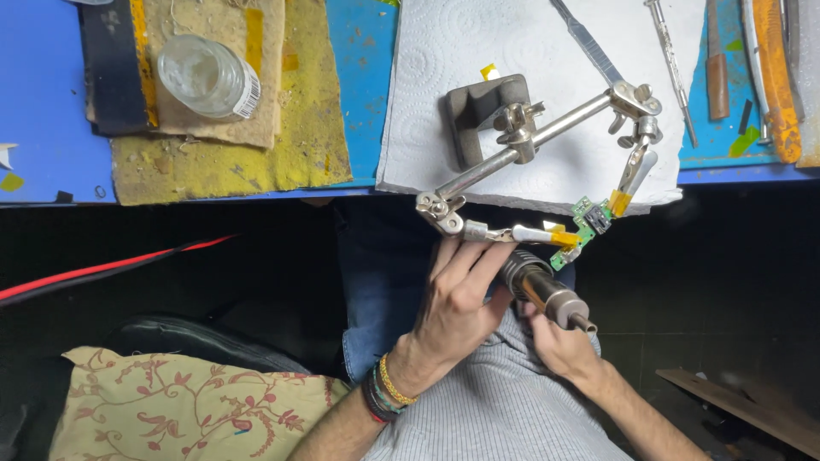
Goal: Repairing a circuit board by desoldering components using a heat gun and tweezers
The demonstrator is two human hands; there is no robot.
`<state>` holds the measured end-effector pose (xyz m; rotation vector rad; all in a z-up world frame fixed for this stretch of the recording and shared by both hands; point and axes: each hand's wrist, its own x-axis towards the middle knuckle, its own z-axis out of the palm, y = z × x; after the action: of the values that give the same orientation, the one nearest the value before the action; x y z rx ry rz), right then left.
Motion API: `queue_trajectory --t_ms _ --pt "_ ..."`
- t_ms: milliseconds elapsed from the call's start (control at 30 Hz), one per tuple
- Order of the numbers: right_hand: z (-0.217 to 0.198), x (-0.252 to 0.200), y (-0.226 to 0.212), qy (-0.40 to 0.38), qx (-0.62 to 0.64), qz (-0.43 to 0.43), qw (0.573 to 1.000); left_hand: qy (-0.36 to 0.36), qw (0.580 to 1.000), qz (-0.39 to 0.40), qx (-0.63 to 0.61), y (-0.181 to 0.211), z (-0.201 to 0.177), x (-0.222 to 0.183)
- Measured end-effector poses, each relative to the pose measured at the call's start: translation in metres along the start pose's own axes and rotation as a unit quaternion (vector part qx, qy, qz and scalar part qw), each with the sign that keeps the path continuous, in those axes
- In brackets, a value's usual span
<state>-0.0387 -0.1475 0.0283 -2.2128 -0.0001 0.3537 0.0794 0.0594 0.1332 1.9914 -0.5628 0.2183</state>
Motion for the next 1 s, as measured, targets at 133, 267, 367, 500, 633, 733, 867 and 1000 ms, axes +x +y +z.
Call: queue_trajectory --t_ms 133,267,367,500,633,733,867,1000 --pt "-0.032 0.019 -0.007 0.237 0.137 -0.079 0.959 0.019 1.0 0.015 -0.02 -0.029 0.016 -0.014" --pt "-0.038 0.051 -0.062 0.242 0.163 -0.178 0.94 0.029 0.997 0.011 -0.069 -0.01 0.002 0.0" --pt "-0.04 0.077 -0.115 0.217 0.184 -0.205 0.937 0.05 0.998 0.029 -0.039 -0.018 0.013 -0.014" --pt "-0.042 0.081 -0.101 0.212 0.14 -0.228 0.94 0.063 0.997 0.022 -0.029 -0.015 0.005 -0.006" --pt "-0.051 0.086 -0.111 0.193 0.11 -0.249 0.943 0.047 0.996 0.022 -0.073 -0.025 0.004 -0.007" --pt "-0.057 0.095 -0.135 0.205 0.112 -0.283 0.93 0.034 0.994 0.024 -0.1 -0.025 -0.001 -0.003" --pt "-0.061 0.1 -0.146 0.205 0.15 -0.311 0.916 0.04 0.991 0.015 -0.123 -0.022 -0.003 0.001" --pt "-0.069 0.1 -0.143 0.192 0.109 -0.32 0.921 0.038 0.993 0.016 -0.114 -0.019 -0.002 0.002"
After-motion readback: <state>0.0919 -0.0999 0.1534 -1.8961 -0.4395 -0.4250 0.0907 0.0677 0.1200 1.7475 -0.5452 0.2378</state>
